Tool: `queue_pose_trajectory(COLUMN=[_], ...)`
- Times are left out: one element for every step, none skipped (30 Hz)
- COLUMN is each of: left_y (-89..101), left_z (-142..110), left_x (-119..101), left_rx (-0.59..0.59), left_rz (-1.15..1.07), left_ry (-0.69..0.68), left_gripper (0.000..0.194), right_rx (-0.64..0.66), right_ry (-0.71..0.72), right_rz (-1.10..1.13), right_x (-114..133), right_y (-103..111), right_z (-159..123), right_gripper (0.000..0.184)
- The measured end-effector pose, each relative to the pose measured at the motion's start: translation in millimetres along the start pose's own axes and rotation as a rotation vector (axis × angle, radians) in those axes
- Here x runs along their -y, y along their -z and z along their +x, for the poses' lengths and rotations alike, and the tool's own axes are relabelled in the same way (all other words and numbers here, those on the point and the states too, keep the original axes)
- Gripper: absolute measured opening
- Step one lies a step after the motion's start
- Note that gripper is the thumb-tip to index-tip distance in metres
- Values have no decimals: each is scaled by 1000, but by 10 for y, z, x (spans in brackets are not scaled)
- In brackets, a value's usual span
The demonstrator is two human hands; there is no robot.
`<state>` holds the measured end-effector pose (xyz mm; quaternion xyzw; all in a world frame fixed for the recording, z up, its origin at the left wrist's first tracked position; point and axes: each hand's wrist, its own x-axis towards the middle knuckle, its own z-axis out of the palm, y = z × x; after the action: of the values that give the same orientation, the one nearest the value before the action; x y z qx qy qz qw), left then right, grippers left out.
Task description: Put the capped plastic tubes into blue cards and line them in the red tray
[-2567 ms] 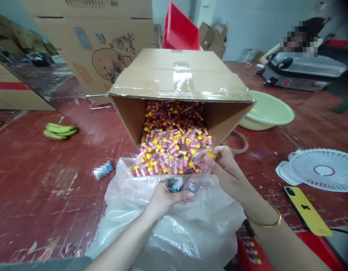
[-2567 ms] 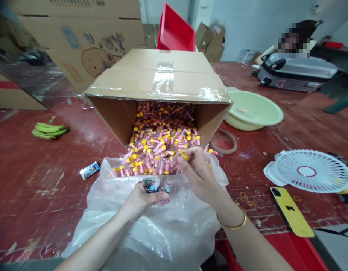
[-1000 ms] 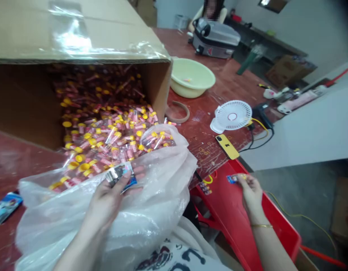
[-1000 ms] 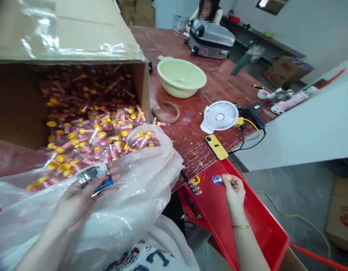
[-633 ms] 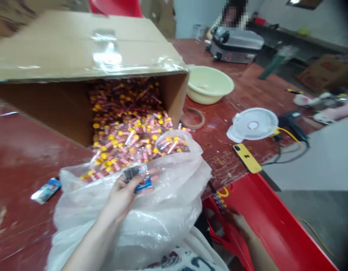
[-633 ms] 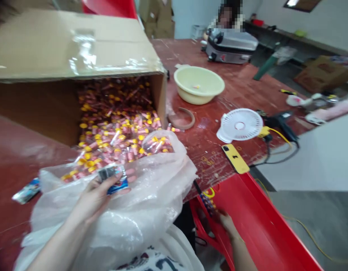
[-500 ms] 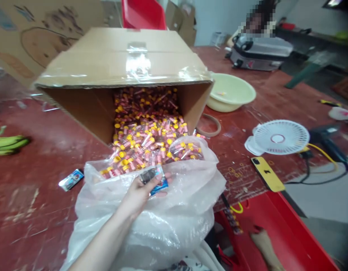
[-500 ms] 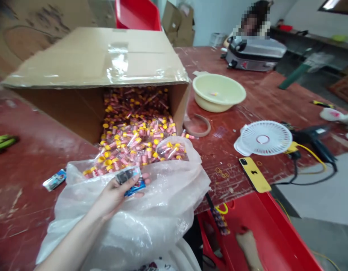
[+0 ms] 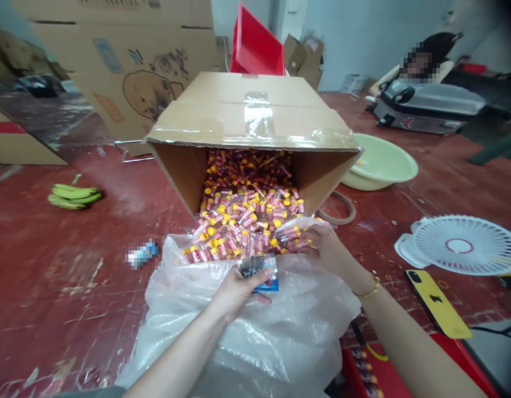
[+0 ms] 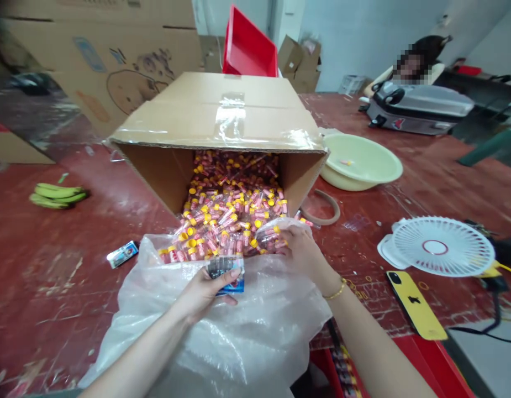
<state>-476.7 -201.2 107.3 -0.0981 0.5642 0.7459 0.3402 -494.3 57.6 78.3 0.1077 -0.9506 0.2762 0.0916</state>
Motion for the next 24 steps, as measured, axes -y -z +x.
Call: queue_pose_trajectory(left_y=[10,18,26,31,35,37,37,36,34,31,27,22,16,11,6,2,0,-1,-1,-1,-1,-3,-7,-14], left_z=[-9,-16,-21,-23,-21,-18,-13,-9,-6,-6,-9,-14,-21,-28,-35,-39,-41,-40,-38,-34,-30,-28,-26,-27], left_x=[7,13,18,24,29,33,37,40,42,41,39,36,31,26,21,17,14,13,13,15,18,21,23,22], left_rx=[0,12,32,53,65,69,64,53,48,54,71,92,108,119,121,114,104,95,89,87,86,87,88,90], left_rz=[-12,-21,-24,-20,-11,1,14,24,30,37,46,54,61,66,66,61,54,47,42,39,37,38,40,42], left_ry=[-6,-10,-10,-9,-7,-8,-9,-10,-6,-2,4,5,1,-7,-19,-33,-46,-54,-58,-59,-58,-57,-64,-82], left_gripper=[41,42,42,42,41,40,39,38,38,38,38,38,38,38,39,41,43,44,43,41,40,39,38,37], right_rx=[-7,-21,-38,-54,-71,-89,-106,-121,-139,-157,-166,-164,-155,-148,-138,-124,-110,-97,-84,-70,-59,-55,-50,-44], right_ry=[-8,-22,-46,-74,-112,-150,-179,-195,-193,-181,-160,-131,-95,-54,-15,20,53,85,115,144,169,188,199,204], right_rz=[96,197,301,404,536,672,797,892,940,960,960,941,901,842,769,689,611,541,488,451,422,399,379,359], right_x=[-24,-25,2,57,136,235,346,459,568,666,751,822,879,926,966,1000,1031,1059,1085,1109,1130,1148,1163,1176], right_y=[11,35,68,107,148,187,224,256,284,307,326,342,356,368,380,392,405,418,433,448,464,480,496,511], right_z=[-6,-25,-46,-64,-76,-79,-74,-63,-47,-30,-12,5,20,33,46,59,72,85,98,109,120,130,138,145], right_gripper=[15,15,18,21,24,27,29,31,32,30,27,24,21,18,17,16,16,15,14,13,13,12,11,10])
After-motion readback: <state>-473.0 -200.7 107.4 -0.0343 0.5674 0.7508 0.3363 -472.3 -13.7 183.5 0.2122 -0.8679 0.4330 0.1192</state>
